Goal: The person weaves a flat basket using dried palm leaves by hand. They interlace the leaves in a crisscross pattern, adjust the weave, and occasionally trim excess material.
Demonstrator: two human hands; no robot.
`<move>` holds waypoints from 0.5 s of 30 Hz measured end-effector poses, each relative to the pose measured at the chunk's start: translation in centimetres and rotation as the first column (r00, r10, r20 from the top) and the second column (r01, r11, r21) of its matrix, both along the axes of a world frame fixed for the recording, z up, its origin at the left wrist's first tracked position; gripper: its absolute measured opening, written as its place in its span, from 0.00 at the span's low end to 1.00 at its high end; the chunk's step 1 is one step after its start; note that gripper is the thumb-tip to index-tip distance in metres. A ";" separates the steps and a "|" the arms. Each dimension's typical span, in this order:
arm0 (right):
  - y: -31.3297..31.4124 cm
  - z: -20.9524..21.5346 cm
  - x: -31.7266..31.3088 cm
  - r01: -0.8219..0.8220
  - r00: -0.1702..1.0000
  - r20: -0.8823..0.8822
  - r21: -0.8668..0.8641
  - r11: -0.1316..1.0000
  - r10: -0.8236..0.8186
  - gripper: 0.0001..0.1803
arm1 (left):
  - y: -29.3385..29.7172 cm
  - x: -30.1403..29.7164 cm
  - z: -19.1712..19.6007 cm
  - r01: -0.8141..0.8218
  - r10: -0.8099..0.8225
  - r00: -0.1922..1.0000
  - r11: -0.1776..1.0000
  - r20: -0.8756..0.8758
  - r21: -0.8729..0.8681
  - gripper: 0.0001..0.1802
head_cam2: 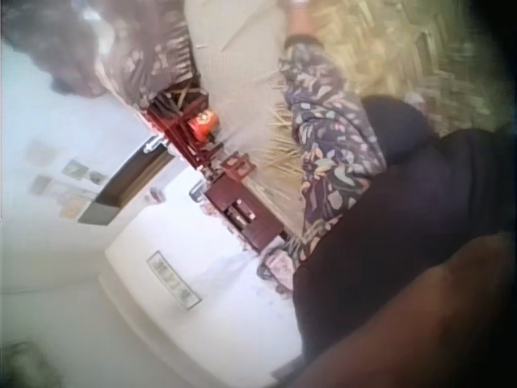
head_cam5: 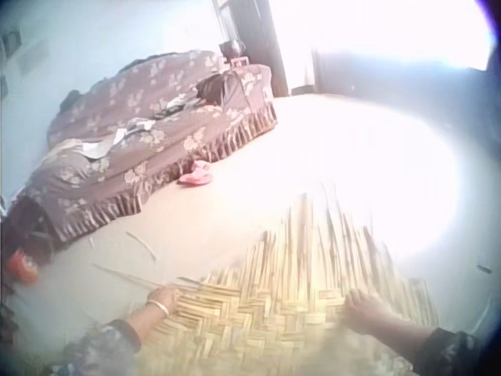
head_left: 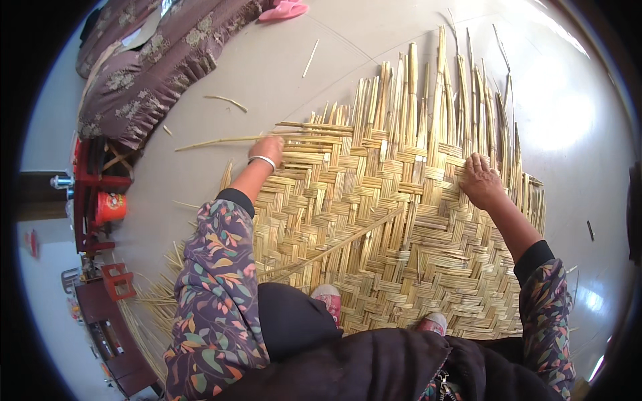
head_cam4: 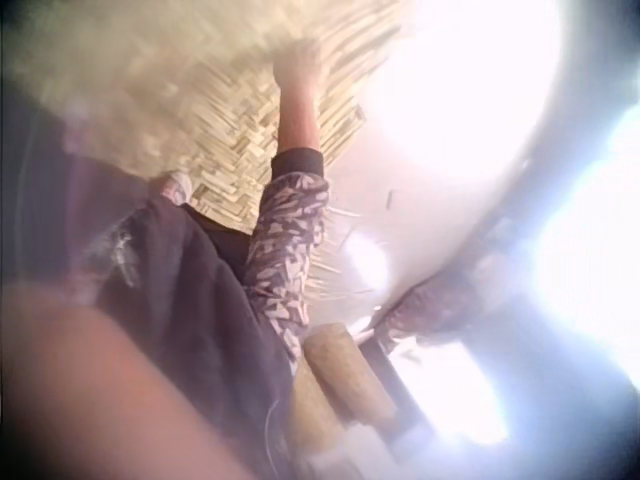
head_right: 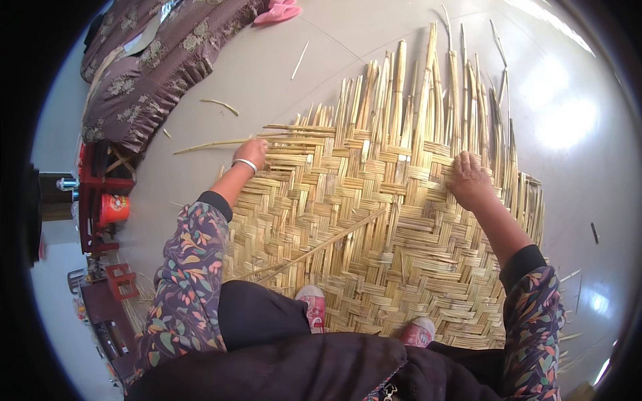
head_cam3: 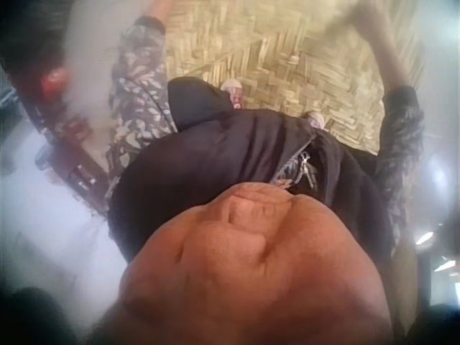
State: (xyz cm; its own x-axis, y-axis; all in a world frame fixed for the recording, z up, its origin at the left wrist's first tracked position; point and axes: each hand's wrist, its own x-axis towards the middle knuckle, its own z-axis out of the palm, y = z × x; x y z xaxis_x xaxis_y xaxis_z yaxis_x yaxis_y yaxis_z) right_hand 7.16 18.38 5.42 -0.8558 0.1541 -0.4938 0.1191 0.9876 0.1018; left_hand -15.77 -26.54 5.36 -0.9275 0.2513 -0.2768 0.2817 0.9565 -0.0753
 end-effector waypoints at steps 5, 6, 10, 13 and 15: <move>-0.2 -0.7 -0.2 -0.006 0.999 0.050 0.065 0.998 0.003 0.37 | -1.9 -1.3 -2.7 -0.084 0.088 0.992 0.996 -0.092 0.044 0.13; -0.5 -0.7 -0.4 0.002 0.998 0.060 0.060 0.998 -0.005 0.37 | -2.2 -1.6 -2.8 -0.092 0.094 0.994 0.995 -0.056 0.048 0.13; -1.1 -0.2 -0.7 0.030 0.997 0.073 0.047 0.998 -0.034 0.37 | -3.3 -3.0 -3.8 -0.049 0.054 0.996 0.996 -0.077 0.068 0.18; -0.5 -0.7 -0.5 0.011 0.999 0.038 0.041 0.999 -0.013 0.35 | -3.4 -3.6 -3.6 -0.037 0.048 0.994 0.993 -0.099 0.109 0.24; -0.6 -0.9 -0.6 0.020 0.999 0.037 0.025 0.999 -0.021 0.36 | -3.7 -4.4 -2.4 0.020 -0.019 1.000 0.996 -0.019 0.085 0.22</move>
State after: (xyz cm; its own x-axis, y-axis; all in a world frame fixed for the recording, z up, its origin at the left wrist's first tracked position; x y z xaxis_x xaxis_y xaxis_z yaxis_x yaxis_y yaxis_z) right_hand 6.56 17.83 4.56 -0.8332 0.1840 -0.5214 0.1350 0.9822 0.1309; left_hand -20.16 -30.27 2.95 -0.9269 0.2914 -0.2365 0.2996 0.9541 0.0013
